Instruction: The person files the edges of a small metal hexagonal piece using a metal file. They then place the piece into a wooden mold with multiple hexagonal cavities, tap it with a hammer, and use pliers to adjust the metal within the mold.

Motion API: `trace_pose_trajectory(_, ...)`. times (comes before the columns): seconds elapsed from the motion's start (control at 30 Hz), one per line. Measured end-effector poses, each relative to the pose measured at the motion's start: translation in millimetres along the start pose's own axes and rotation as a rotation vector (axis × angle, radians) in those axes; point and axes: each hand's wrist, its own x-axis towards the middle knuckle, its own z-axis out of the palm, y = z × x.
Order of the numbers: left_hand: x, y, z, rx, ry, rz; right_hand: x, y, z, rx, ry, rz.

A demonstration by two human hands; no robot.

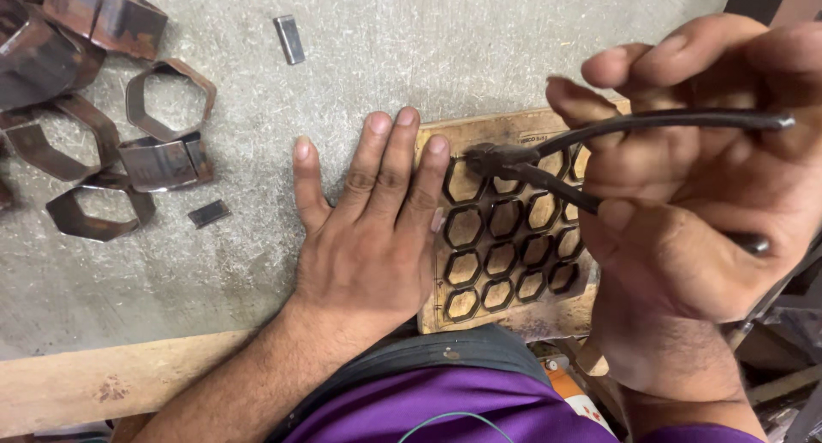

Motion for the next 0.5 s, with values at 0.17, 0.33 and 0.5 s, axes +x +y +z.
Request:
trace_pose_trajectory(0.17, 0.4, 1.6, -1.8, 0.011, -0.003, -0.003, -5.6, -11.5, 21.1, -0.233, 0.233, 0.087)
trace_pose_trajectory(0.33, 0.2, 2.3, -2.4, -0.054, -0.027, -0.018, -11.5, -22.0, 38.0, -0.337, 0.114, 0.094)
trace_pose_trajectory(0.5, 2.6, 0.8, -2.1, -0.05, -0.013, -0.007, -1.5, -25.7, 39.8, -0.406, 0.02, 0.101)
